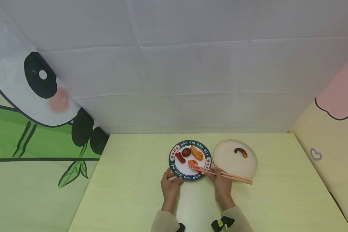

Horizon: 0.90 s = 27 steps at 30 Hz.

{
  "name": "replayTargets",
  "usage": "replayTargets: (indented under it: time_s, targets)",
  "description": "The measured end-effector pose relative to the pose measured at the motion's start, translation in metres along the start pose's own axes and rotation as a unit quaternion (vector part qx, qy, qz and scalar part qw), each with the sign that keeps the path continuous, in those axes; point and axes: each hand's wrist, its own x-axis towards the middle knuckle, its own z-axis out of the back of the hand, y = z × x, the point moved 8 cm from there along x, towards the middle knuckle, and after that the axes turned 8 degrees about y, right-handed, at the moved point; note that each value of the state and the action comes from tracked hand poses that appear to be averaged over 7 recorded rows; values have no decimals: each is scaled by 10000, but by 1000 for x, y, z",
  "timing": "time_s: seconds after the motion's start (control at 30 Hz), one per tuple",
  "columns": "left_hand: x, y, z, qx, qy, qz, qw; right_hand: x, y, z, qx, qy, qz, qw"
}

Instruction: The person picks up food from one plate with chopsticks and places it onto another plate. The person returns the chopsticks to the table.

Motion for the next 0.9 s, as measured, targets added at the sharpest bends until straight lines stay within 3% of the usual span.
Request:
replayTargets:
  time_s: [0.9]
  targets:
    - [-3, -1, 1, 52, -40, 83, 9999, -8, 15, 2, 516, 154, -237, 9983]
